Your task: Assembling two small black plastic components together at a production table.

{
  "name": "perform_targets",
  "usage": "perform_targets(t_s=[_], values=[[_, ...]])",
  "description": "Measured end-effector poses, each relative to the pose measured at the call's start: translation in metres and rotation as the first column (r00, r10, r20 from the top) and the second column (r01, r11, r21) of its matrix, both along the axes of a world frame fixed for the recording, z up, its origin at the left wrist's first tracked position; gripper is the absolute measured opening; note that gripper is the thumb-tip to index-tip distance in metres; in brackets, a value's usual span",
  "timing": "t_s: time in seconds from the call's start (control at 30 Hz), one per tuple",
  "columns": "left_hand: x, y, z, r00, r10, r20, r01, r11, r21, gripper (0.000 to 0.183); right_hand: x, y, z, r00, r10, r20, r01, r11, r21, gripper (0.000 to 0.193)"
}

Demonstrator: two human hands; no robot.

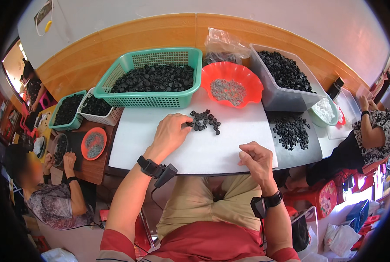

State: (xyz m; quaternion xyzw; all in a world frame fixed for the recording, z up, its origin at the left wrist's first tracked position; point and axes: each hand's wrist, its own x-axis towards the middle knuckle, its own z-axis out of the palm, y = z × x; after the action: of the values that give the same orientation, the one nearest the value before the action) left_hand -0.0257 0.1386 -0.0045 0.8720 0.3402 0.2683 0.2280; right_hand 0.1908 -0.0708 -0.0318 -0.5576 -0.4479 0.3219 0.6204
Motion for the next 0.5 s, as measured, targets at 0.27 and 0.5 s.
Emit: perform_targets(t_s=[0.27,0.5], values=[[-0.007,-0.004,0.004,0.995,-0.082,-0.052,0.085,0.995,0.058,0.021,-0.001,0.000,-0.001,1.000,0.002,-0.020,-0.002,1.000,-0.002,0.017],[-0.007,-0.004,0.009,0.989,-0.078,-0.129,0.091,0.991,0.102,0.016,-0.001,-0.001,-0.001,1.000,-0.001,0.010,0.001,1.000,0.009,0.018]])
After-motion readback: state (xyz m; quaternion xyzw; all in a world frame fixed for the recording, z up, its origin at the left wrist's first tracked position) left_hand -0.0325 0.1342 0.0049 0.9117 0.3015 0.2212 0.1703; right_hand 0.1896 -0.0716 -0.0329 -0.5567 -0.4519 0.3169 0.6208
